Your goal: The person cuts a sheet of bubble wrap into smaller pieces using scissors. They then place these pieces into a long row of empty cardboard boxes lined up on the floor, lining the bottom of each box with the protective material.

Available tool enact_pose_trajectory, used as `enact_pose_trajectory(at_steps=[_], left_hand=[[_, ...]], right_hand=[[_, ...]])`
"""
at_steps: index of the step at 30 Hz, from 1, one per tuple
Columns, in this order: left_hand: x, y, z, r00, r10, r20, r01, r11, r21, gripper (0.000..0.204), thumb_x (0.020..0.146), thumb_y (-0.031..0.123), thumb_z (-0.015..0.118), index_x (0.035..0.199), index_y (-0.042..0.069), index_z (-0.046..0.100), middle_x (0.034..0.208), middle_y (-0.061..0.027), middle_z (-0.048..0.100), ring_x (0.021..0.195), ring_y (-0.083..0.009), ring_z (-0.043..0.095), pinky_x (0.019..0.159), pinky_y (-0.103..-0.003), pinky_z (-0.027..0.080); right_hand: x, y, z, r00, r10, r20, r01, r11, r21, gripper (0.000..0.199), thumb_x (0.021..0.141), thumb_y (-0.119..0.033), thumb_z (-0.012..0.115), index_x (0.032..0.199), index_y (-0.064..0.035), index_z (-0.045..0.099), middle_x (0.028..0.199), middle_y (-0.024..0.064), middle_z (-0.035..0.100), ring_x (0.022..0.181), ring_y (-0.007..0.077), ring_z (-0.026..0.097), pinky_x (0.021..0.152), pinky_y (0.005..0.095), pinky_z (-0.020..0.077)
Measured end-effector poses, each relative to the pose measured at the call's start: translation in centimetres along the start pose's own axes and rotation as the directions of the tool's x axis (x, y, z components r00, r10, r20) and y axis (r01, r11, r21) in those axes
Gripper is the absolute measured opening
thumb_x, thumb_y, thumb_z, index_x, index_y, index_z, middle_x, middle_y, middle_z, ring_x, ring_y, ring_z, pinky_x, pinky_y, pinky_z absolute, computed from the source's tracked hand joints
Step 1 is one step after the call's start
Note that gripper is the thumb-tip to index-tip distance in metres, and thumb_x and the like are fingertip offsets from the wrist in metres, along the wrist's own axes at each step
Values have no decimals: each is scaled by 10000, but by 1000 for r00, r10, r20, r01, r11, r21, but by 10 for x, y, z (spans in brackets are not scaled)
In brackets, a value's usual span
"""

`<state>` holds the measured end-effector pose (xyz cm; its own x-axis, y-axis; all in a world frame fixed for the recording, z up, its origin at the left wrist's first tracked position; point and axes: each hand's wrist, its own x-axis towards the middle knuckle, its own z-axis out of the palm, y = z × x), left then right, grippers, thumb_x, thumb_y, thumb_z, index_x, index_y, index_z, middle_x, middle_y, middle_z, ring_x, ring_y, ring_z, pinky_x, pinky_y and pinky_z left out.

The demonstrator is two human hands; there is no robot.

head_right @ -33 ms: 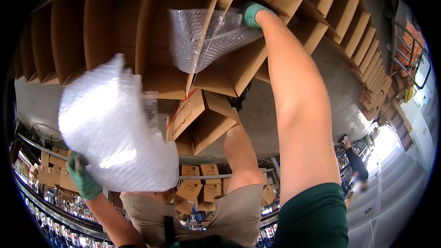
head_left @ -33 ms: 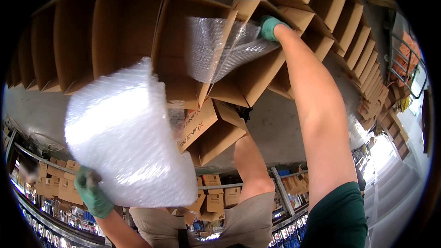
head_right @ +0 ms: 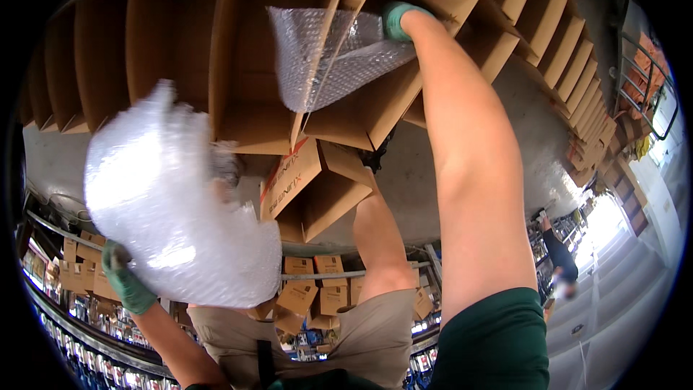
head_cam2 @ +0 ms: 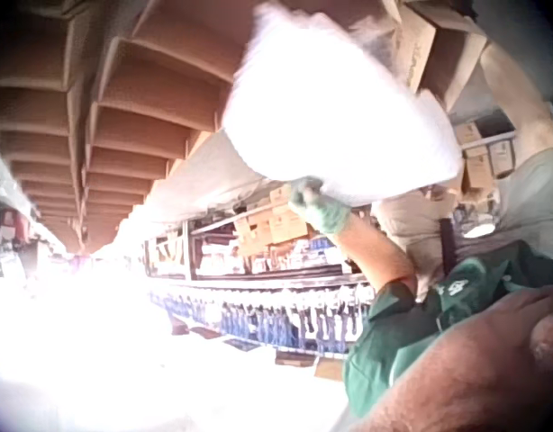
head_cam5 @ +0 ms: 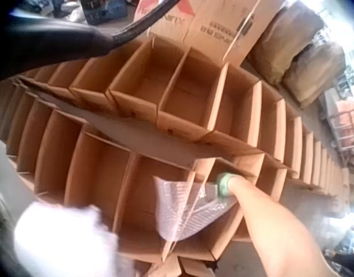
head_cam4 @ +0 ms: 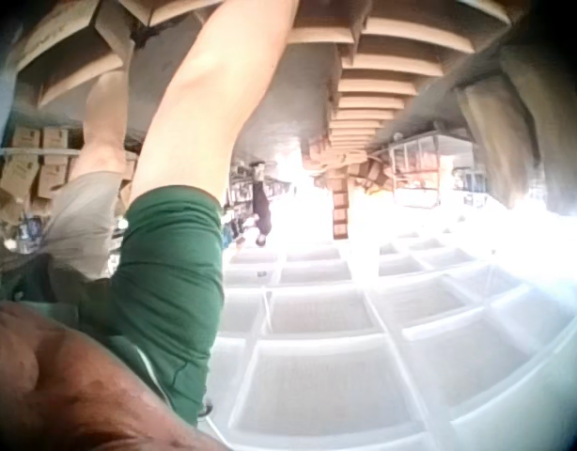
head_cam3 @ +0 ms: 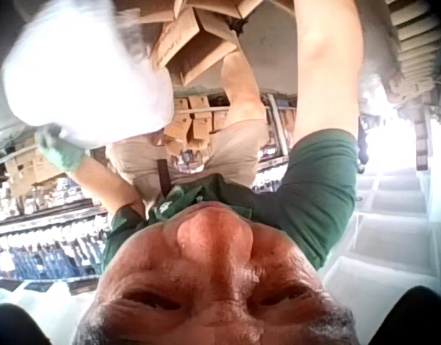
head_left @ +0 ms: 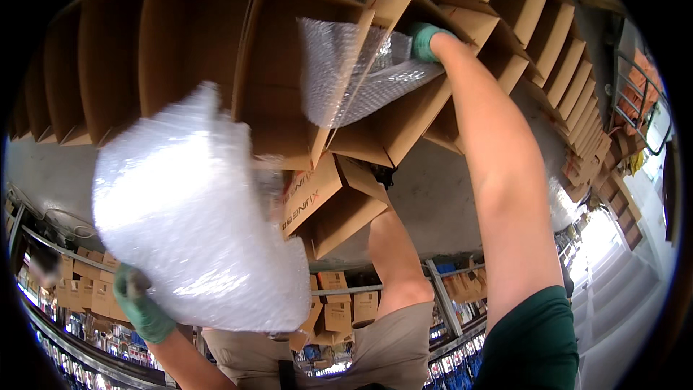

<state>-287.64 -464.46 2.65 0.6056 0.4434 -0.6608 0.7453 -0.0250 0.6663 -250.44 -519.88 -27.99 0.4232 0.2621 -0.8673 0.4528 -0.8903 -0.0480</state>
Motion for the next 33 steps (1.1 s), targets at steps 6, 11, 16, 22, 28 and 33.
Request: enact_pose_trajectory(at_steps=[6, 11, 16, 22, 28, 33], left_hand=[[-3, -31, 37, 964, -133, -231, 44, 935, -352, 413, 981, 445, 590, 1198, 95, 573, 1126, -72, 571, 1081, -225, 563, 989, -413, 455], [23, -39, 92, 959, -114, -259, 12, 931, -366, 419, 983, 444, 585, 1211, 92, 565, 1138, -77, 569, 1087, -228, 564, 989, -415, 460], [43, -46, 121, 961, -90, -260, -11, 932, -362, 426, 985, 443, 579, 1223, 90, 558, 1150, -81, 567, 1093, -232, 565, 989, -416, 466], [46, -41, 130, 961, -84, -264, -12, 939, -345, 434, 988, 442, 573, 1238, 87, 548, 1163, -86, 565, 1100, -236, 566, 989, -418, 472], [52, -31, 138, 972, -46, -233, -33, 946, -323, 443, 991, 441, 566, 1252, 84, 538, 1177, -91, 563, 1107, -240, 568, 989, -419, 478], [46, -26, 136, 966, -30, -256, -55, 946, -321, 450, 994, 440, 560, 1265, 82, 531, 1189, -95, 561, 1113, -243, 569, 989, -420, 483]], right_hand=[[3, -45, -3, 899, -185, 398, 262, 954, -148, 362, 853, -179, 659, 1185, -45, 712, 1210, 184, 693, 1053, 331, 668, 929, 412, 522], [56, -9, 58, 955, 101, -280, -50, 981, 185, 467, 974, -245, 514, 1406, -74, 557, 1452, 205, 534, 1318, 353, 536, 1093, 429, 441], [72, -18, 50, 897, 163, -410, -104, 981, 162, 455, 944, -193, 536, 1393, -117, 549, 1408, 200, 566, 1276, 384, 554, 1073, 467, 463], [73, -14, 56, 771, 55, -635, -32, 998, 48, 419, 977, -164, 473, 1385, -129, 564, 1353, 213, 601, 1231, 338, 588, 1054, 413, 473], [48, -13, 55, 621, 339, -707, -206, 940, 270, 498, 983, -188, 476, 1481, -164, 486, 1541, 231, 421, 1390, 338, 467, 1162, 438, 376], [-87, -93, 68, 796, 586, -151, 13, 233, 972, 686, 980, -573, 568, 1342, 9, 579, 1250, 174, 690, 1159, 310, 654, 973, 392, 515]])
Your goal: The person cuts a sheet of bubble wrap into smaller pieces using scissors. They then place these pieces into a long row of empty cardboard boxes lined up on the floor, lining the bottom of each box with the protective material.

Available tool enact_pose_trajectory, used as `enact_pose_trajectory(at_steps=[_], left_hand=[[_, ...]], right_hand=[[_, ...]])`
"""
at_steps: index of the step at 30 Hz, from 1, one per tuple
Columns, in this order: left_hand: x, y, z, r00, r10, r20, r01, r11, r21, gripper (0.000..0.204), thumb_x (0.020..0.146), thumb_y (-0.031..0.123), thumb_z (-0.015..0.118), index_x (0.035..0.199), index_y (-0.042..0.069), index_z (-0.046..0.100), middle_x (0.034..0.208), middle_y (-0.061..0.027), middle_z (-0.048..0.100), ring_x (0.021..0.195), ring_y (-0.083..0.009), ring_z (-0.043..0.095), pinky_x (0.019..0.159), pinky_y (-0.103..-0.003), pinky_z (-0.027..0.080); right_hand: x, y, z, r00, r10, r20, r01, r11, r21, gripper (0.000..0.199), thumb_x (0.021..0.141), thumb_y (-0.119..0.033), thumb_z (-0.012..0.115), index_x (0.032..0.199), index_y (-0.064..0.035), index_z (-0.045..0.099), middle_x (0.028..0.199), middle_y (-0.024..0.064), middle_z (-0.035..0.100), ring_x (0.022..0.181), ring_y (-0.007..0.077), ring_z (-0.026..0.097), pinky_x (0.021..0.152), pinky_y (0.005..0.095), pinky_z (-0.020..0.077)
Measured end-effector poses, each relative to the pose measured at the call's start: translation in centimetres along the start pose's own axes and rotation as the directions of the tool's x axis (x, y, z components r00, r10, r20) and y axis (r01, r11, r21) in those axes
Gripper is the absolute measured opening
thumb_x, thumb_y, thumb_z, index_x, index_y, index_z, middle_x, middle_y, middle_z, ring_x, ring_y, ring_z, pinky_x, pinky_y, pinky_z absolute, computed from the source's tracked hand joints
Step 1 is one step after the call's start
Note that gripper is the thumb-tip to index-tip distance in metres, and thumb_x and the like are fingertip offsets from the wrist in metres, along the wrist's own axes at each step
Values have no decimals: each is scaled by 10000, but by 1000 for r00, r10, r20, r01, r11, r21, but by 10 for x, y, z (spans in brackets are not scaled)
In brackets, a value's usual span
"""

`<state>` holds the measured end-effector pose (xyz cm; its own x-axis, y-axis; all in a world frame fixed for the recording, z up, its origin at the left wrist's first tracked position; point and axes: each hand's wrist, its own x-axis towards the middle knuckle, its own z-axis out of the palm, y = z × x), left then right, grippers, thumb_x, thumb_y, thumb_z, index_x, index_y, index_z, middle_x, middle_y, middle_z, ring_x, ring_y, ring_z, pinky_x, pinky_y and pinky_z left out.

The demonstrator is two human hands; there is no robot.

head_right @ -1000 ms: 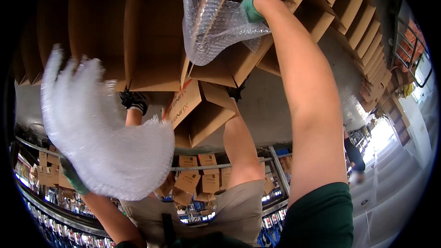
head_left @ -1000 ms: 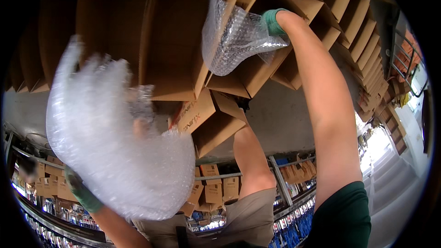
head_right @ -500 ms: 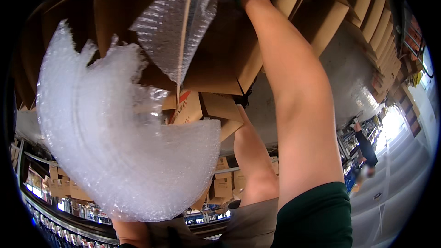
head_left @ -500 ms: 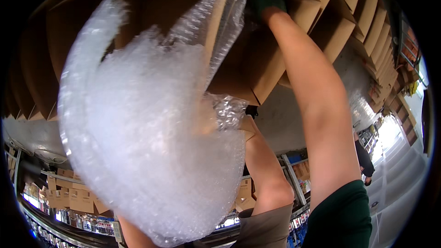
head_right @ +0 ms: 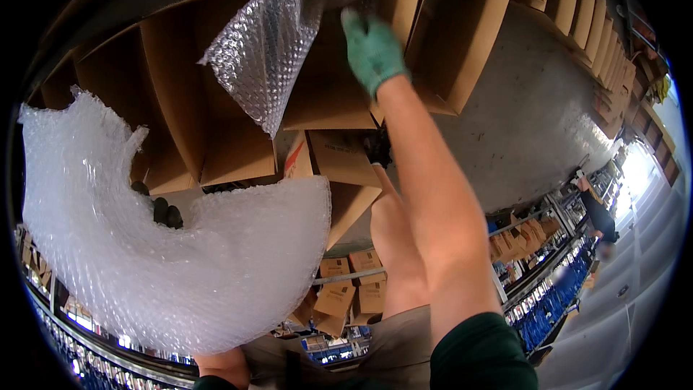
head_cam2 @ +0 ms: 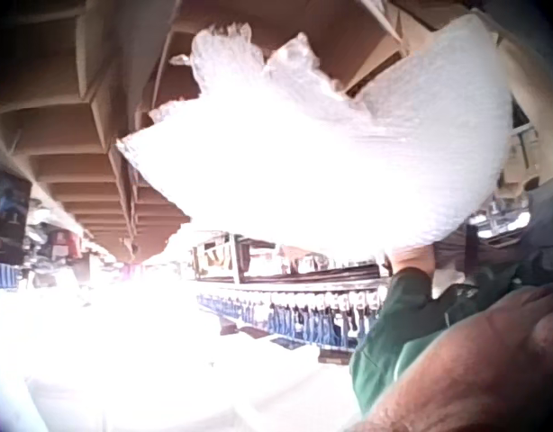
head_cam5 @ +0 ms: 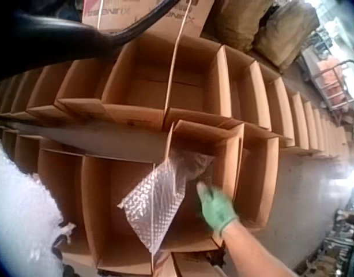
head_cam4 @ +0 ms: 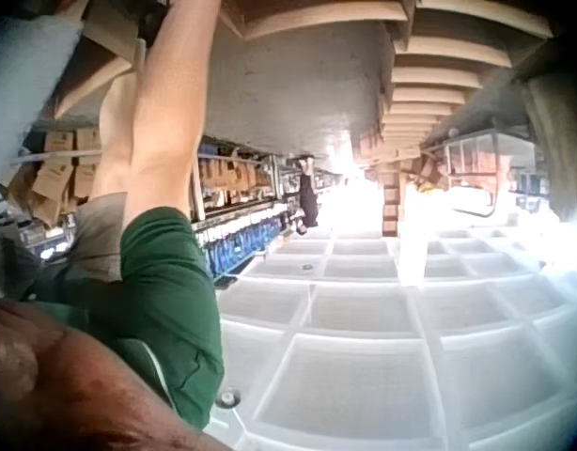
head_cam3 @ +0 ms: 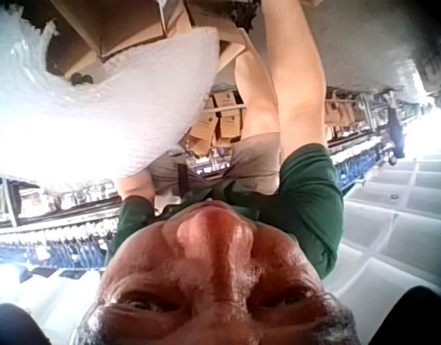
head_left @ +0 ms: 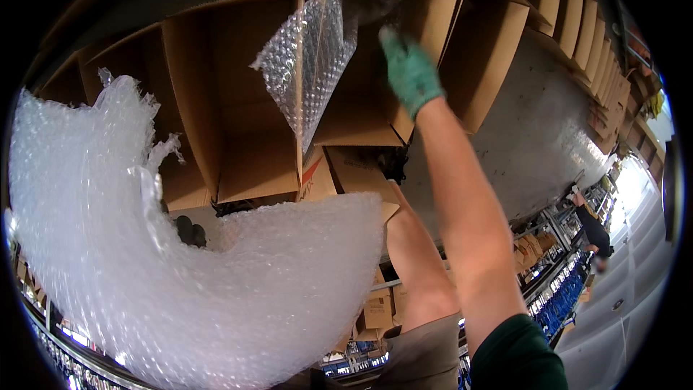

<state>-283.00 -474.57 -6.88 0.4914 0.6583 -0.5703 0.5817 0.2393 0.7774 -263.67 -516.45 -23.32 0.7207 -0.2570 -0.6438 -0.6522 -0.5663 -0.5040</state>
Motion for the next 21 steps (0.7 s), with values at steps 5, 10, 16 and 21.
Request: enact_pose_trajectory(at_steps=[5, 10, 16, 21], left_hand=[[17, 1, 23, 995, -20, 99, 20, 1000, -1, 458, 996, 439, 555, 1277, 79, 523, 1201, -100, 559, 1119, -246, 570, 989, -422, 488], [1, 0, 3, 1000, 17, 11, -17, 1000, -15, 465, 998, 438, 549, 1289, 77, 515, 1212, -104, 557, 1125, -250, 571, 989, -423, 493], [5, -2, 8, 999, 27, 35, -27, 999, -25, 474, 1001, 437, 543, 1304, 74, 505, 1226, -109, 554, 1132, -254, 572, 989, -425, 499], [6, -7, 6, 999, 24, 26, -23, 999, -45, 482, 1004, 436, 537, 1316, 72, 497, 1238, -113, 552, 1138, -257, 573, 989, -426, 504]], right_hand=[[-35, 60, 63, 880, 212, 425, -475, 399, 785, 576, 940, -584, 623, 1275, -116, 621, 1207, 102, 651, 1144, 274, 597, 1037, 432, 480], [-53, -22, 71, 788, 151, 597, -612, 88, 786, 388, 1001, -292, 635, 1341, -106, 602, 1272, 104, 640, 1149, 293, 611, 996, 461, 512], [-28, -1, 79, 831, 70, 552, -556, 127, 822, 318, 1011, -164, 585, 1316, -82, 621, 1257, 114, 653, 1099, 280, 631, 968, 441, 530], [-26, -7, 76, 823, 172, 541, -535, -84, 841, 160, 984, -86, 571, 1094, -67, 685, 1167, 122, 669, 994, 240, 646, 872, 397, 557]])
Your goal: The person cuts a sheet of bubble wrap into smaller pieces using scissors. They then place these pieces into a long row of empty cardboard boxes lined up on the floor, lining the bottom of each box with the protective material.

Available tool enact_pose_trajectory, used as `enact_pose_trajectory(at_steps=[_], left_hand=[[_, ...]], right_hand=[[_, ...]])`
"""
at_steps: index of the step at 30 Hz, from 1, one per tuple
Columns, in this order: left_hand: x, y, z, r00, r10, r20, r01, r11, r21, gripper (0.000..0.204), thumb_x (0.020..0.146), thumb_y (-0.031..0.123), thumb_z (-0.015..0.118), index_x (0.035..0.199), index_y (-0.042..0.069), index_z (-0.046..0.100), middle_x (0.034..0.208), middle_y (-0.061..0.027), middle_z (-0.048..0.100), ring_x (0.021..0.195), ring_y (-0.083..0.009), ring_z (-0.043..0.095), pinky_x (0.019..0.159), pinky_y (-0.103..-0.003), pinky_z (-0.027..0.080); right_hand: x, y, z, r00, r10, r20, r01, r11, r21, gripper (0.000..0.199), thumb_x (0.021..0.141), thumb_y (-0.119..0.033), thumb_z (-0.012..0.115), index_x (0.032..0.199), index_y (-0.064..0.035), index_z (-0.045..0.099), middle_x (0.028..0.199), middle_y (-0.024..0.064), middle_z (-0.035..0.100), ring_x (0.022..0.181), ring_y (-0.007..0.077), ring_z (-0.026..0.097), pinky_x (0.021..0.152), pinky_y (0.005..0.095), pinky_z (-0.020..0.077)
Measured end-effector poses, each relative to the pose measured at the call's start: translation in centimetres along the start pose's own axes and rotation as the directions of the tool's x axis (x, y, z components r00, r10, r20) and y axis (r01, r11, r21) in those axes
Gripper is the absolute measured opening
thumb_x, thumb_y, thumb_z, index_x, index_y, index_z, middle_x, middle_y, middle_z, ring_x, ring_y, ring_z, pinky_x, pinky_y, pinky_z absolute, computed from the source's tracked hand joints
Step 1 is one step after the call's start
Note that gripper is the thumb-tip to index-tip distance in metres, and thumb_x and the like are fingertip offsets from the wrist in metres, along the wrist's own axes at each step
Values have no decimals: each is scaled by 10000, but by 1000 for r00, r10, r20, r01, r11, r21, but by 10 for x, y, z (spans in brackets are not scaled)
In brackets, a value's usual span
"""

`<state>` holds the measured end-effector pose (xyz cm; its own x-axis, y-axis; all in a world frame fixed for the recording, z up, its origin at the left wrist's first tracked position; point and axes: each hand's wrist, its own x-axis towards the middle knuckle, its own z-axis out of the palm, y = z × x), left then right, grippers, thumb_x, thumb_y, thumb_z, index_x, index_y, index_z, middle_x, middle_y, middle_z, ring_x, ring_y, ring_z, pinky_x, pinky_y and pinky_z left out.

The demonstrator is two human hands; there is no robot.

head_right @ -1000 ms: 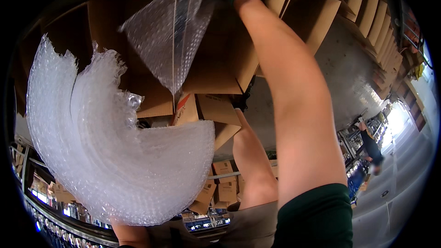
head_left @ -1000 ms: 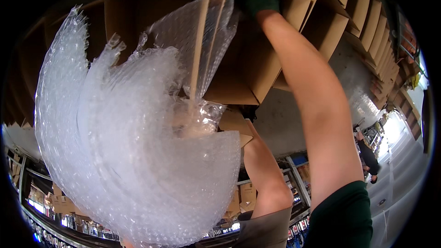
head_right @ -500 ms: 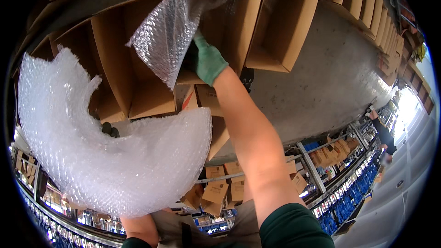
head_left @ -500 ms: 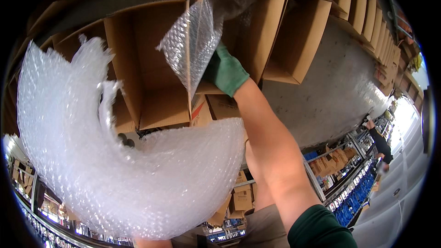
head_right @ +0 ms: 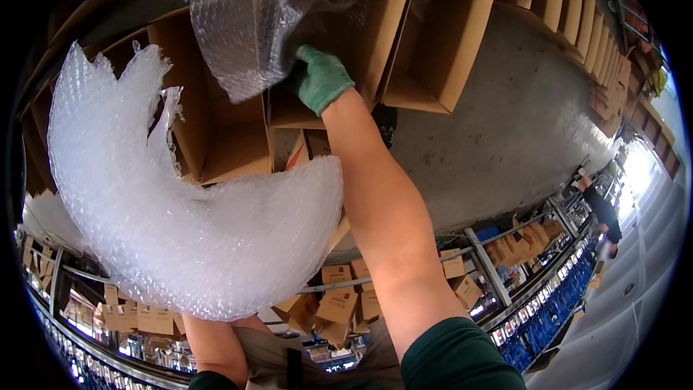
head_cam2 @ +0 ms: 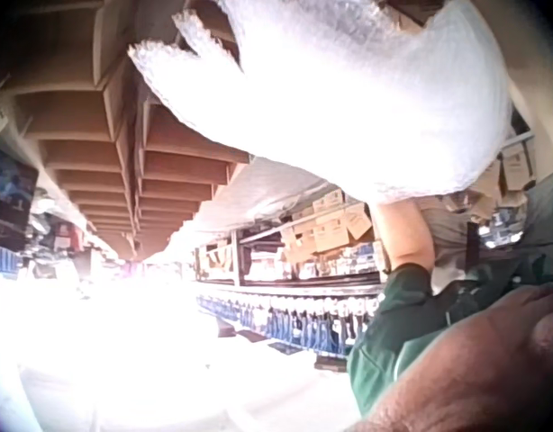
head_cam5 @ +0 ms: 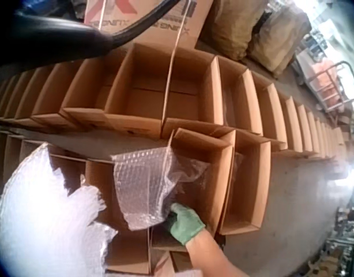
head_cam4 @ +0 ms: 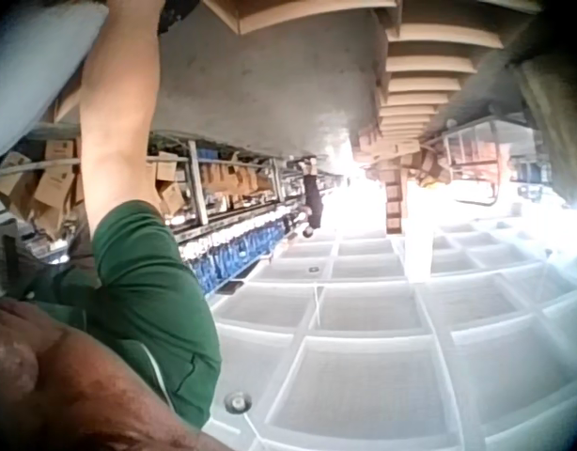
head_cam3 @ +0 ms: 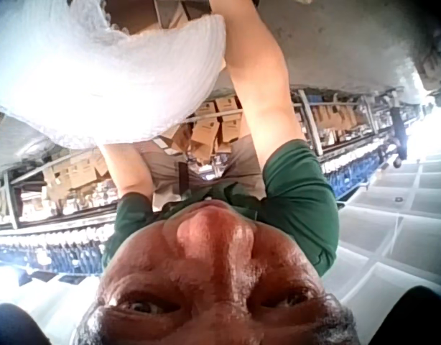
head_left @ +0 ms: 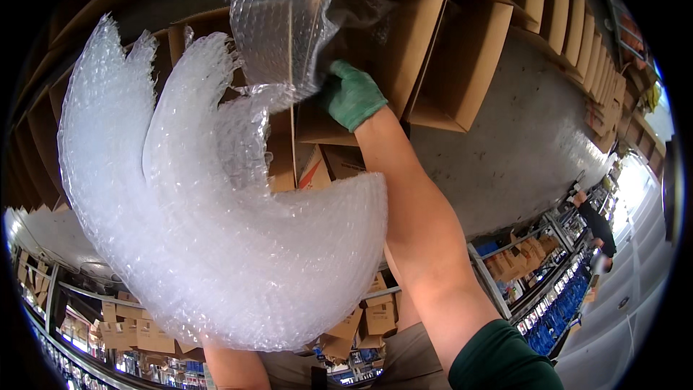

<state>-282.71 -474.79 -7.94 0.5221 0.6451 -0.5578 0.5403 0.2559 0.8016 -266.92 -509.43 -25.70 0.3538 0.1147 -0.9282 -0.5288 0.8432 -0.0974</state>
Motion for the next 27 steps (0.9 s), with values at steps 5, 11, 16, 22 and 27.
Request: enact_pose_trajectory(at_steps=[5, 11, 16, 22, 27], left_hand=[[-2, 1, -3, 1000, -3, -16, 3, 1000, -7, 490, 1006, 435, 532, 1329, 69, 489, 1250, -117, 550, 1144, -261, 575, 989, -427, 510], [2, 1, 1, 1000, 3, -6, -3, 1000, -11, 499, 1009, 434, 525, 1343, 66, 480, 1263, -123, 548, 1151, -265, 576, 989, -429, 516], [6, -4, 3, 1000, 2, -17, -2, 1000, -8, 507, 1011, 433, 519, 1356, 64, 472, 1275, -127, 546, 1157, -268, 577, 989, -430, 521], [10, -1, 10, 1000, -16, -16, 16, 1000, 6, 517, 1014, 432, 513, 1370, 61, 462, 1289, -132, 544, 1164, -272, 578, 989, -432, 527], [17, -5, 21, 999, -53, 6, 53, 999, 12, 525, 1017, 431, 507, 1383, 59, 454, 1301, -136, 542, 1170, -276, 579, 989, -433, 532]], right_hand=[[-17, -37, -15, 831, -556, -35, -100, -88, -991, 289, 925, -75, 619, 1203, -8, 582, 1148, 191, 657, 1046, 283, 671, 899, 394, 565], [74, -54, -63, 783, -578, 231, -335, -704, -626, 393, 989, -138, 500, 1359, -6, 505, 1353, 203, 582, 1224, 322, 598, 1026, 413, 480], [120, -32, -80, 788, -492, 370, -361, -856, -369, 472, 987, -189, 489, 1439, -55, 510, 1491, 151, 496, 1399, 344, 432, 1194, 442, 287], [22, -42, -34, 871, -489, 55, -294, -606, -739, 464, 981, -212, 495, 1416, -51, 515, 1457, 157, 521, 1365, 344, 478, 1138, 456, 370], [-16, -38, -21, 709, -652, -269, -517, -220, -827, 355, 930, -152, 544, 1264, -56, 616, 1431, 175, 532, 1298, 361, 527, 1042, 497, 457]])
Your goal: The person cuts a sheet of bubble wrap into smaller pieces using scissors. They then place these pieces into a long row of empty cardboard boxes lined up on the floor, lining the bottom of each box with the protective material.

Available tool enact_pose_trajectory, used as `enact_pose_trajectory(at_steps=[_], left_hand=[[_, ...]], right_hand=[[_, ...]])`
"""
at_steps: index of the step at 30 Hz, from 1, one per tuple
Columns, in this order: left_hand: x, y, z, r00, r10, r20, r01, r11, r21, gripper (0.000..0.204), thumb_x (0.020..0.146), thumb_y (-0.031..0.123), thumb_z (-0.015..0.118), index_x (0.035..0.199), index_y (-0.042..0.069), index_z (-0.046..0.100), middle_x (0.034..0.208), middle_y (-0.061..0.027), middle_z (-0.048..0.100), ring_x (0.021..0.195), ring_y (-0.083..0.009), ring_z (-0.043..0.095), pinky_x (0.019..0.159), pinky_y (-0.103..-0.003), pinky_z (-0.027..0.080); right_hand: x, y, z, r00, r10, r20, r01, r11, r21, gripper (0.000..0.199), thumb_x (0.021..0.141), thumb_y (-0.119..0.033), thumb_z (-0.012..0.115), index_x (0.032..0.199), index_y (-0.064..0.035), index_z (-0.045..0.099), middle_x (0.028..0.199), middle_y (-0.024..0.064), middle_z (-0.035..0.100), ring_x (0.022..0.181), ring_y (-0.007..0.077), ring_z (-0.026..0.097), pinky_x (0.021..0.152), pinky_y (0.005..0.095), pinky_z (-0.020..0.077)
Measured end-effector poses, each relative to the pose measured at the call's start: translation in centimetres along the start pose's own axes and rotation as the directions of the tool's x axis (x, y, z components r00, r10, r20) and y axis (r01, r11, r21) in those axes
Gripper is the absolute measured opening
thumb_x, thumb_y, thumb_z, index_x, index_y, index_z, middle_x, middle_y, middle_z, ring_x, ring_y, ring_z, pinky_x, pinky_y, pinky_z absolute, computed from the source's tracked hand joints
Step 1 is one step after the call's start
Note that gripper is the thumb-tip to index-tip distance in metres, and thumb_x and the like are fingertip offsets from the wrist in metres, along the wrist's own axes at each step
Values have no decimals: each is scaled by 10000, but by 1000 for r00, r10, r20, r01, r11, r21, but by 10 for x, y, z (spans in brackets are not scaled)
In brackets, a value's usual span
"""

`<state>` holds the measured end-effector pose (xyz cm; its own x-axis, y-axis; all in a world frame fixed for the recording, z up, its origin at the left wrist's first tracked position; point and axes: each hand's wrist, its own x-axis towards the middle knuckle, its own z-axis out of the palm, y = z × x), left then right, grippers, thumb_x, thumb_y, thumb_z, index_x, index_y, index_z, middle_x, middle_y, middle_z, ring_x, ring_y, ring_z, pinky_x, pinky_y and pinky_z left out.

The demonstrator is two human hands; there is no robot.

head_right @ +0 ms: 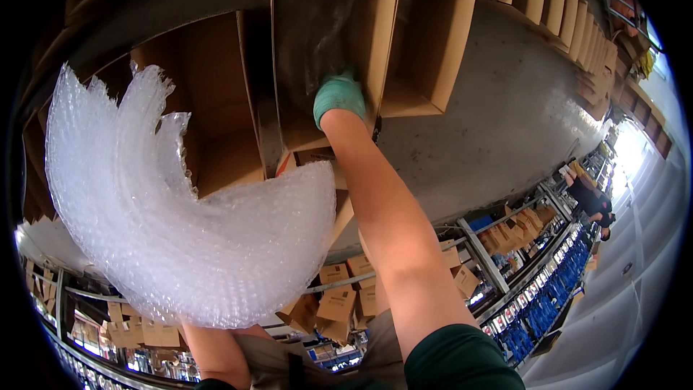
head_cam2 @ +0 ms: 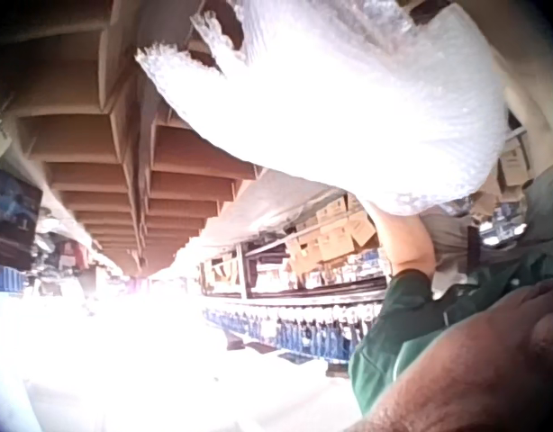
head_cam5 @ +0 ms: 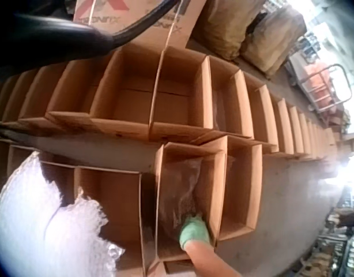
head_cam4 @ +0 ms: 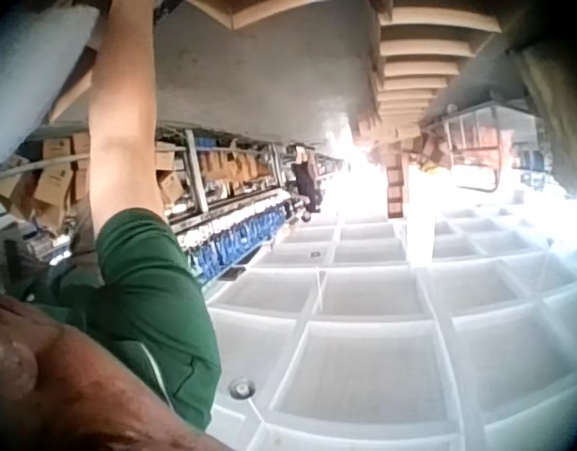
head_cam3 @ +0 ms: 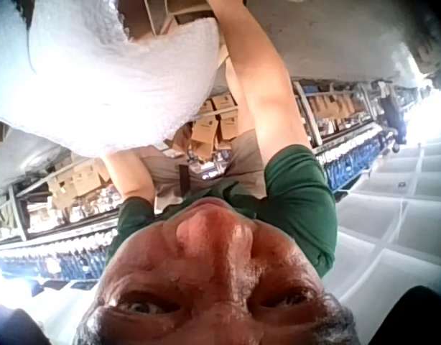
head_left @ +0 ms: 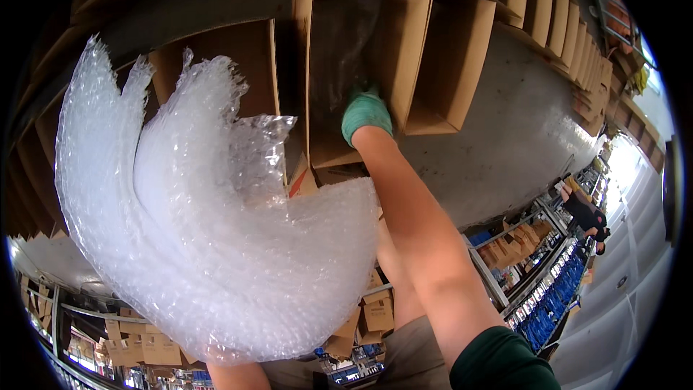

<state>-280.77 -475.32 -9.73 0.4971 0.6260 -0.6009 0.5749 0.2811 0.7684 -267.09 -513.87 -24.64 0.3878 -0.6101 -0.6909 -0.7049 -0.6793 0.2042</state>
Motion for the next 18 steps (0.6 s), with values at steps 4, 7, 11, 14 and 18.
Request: enact_pose_trajectory(at_steps=[4, 7, 11, 14, 18], left_hand=[[-2, 2, -2, 1000, 10, -28, -9, 1000, 16, 531, 1019, 431, 503, 1392, 57, 448, 1310, -140, 540, 1175, -278, 580, 989, -434, 536], [0, 4, 3, 999, 23, -28, -22, 999, 28, 536, 1020, 430, 500, 1400, 55, 443, 1317, -142, 539, 1178, -280, 581, 989, -435, 539], [5, 4, 5, 999, 32, -27, -31, 999, 31, 543, 1022, 429, 495, 1410, 53, 437, 1326, -146, 538, 1183, -283, 582, 989, -436, 543], [1, 6, 3, 998, 42, -55, -40, 998, 41, 548, 1023, 429, 492, 1417, 52, 432, 1333, -148, 536, 1187, -285, 582, 989, -437, 546], [4, 5, 9, 999, 22, -46, -20, 999, 45, 555, 1025, 428, 487, 1427, 50, 426, 1343, -152, 535, 1191, -288, 583, 989, -438, 551]], right_hand=[[-7, -35, -50, 814, -552, -181, 504, 826, -251, 271, 929, -151, 564, 1167, -64, 661, 1412, 179, 555, 1301, 367, 539, 1022, 460, 492], [48, -91, -65, 872, -490, -22, 486, 869, -94, 322, 954, -234, 539, 1226, -103, 650, 1371, 215, 589, 1229, 409, 586, 1000, 476, 509], [151, -112, 1, 615, -722, -318, 693, 687, -219, 364, 982, -284, 506, 1270, -110, 644, 1304, 201, 638, 1179, 400, 622, 963, 486, 532], [144, -120, 2, 640, -701, -314, 671, 709, -215, 363, 975, -294, 529, 1266, -113, 648, 1273, 201, 651, 1156, 396, 630, 955, 490, 529], [219, -94, 41, 436, -800, -413, 779, 565, -272, 353, 941, -251, 584, 1253, -98, 645, 1251, 206, 643, 1126, 400, 624, 951, 500, 514]])
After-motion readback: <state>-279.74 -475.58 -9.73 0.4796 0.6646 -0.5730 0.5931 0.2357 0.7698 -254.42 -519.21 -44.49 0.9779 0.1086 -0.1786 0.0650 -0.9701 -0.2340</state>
